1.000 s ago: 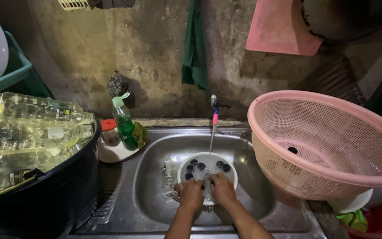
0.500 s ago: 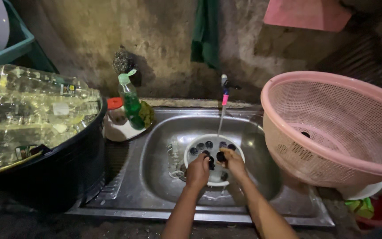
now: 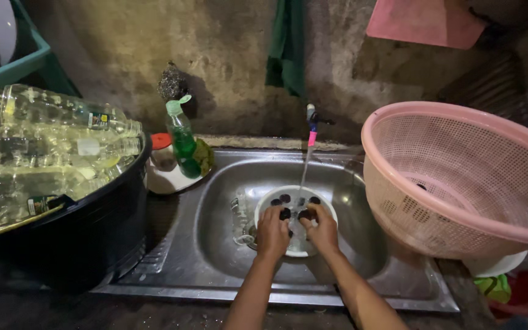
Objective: The person washes dark round fruits under running water in a kitchen sink, transferring them from a white bowl into a pink colander. The person also briefly handles a teal plastic stool and a clear plastic bottle.
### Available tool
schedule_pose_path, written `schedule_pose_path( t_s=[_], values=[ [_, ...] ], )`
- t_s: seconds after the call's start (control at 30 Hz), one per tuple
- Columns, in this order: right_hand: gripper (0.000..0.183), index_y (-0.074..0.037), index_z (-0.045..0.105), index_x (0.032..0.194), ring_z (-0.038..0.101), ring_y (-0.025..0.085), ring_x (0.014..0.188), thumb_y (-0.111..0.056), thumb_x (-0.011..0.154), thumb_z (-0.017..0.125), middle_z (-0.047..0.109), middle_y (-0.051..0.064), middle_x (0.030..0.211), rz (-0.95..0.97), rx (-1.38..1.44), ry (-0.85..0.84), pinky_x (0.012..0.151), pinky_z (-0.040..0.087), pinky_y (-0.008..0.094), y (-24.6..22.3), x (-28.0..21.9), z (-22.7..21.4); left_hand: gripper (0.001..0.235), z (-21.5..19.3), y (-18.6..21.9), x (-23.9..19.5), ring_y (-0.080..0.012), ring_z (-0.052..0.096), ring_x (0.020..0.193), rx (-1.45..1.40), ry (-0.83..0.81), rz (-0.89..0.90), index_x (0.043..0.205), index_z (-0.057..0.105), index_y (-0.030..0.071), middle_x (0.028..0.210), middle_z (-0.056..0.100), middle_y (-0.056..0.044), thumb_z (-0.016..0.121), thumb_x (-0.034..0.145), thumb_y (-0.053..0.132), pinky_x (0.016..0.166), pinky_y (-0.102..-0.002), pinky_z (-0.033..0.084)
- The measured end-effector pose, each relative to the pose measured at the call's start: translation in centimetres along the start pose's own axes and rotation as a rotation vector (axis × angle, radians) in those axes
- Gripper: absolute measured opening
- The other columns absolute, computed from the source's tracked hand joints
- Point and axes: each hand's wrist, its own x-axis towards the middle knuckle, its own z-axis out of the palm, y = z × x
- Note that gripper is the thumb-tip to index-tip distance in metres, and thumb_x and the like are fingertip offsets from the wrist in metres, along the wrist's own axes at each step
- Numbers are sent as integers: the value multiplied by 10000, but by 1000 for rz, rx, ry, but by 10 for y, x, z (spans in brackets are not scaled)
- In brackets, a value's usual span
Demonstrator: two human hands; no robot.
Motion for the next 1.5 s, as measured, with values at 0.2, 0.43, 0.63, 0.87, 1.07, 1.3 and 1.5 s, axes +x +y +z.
schedule_pose_path(
  t_s=[0.2, 0.43, 0.63, 0.87, 1.07, 1.3, 1.5],
  values=[
    [289, -50, 729, 1080, 709, 276, 936, -79, 803, 810, 728, 136, 1056, -89, 21, 91, 837, 544, 366, -67, 0, -23, 358, -8, 10, 3, -405, 576, 1134, 71, 77, 72, 1140, 622, 17, 1160, 640, -187, 720, 796, 14, 950, -486, 467],
    [238, -27, 724, 1042, 664, 320, 1051, -74, 817, 789, 727, 139, 1111, -590, -232, 297, 948, 508, 445, -178, 18, -134, 284, -15, 14, 3, -397, 591, 1099, 21, 75, 77, 1082, 633, 27, 1116, 649, -173, 724, 814, 47, 943, -477, 480],
    [156, -57, 761, 997, 696, 314, 969, -123, 856, 767, 747, 126, 1017, -480, -490, 298, 888, 511, 460, -230, 47, -237, 280, -15, 14, 1, -410, 592, 1077, 11, 102, 114, 1067, 633, 2, 1110, 648, -192, 734, 808, 38, 936, -487, 478],
    [224, -117, 797, 1075, 739, 261, 877, -205, 870, 778, 784, 109, 976, 82, -617, 160, 836, 556, 404, -219, 66, -273, 273, -11, 8, 1, -406, 598, 1061, -24, 109, 105, 1064, 643, 5, 1094, 659, -187, 732, 809, 38, 936, -482, 486],
    [167, -123, 802, 1067, 748, 250, 863, -173, 930, 720, 788, 103, 997, 115, -562, 198, 833, 560, 396, -206, 67, -274, 288, -9, 8, -1, -417, 594, 1089, 6, 123, 112, 1061, 645, -6, 1112, 654, -201, 750, 797, 43, 951, -491, 474],
    [156, -32, 764, 1059, 739, 264, 882, -100, 963, 662, 761, 159, 966, -298, -250, 285, 816, 562, 365, -193, 37, -217, 281, -6, 6, 0, -423, 619, 1048, -13, 90, 99, 1085, 654, -8, 1087, 692, -214, 743, 830, 70, 938, -490, 487],
    [301, -83, 744, 1137, 738, 319, 980, -90, 836, 743, 750, 167, 1086, -122, -277, -205, 838, 570, 396, -128, 7, -104, 242, 8, -9, -4, -470, 646, 935, 93, -144, -98, 1075, 679, 41, 962, 701, -252, 708, 904, 210, 825, -546, 507]
  ],
)
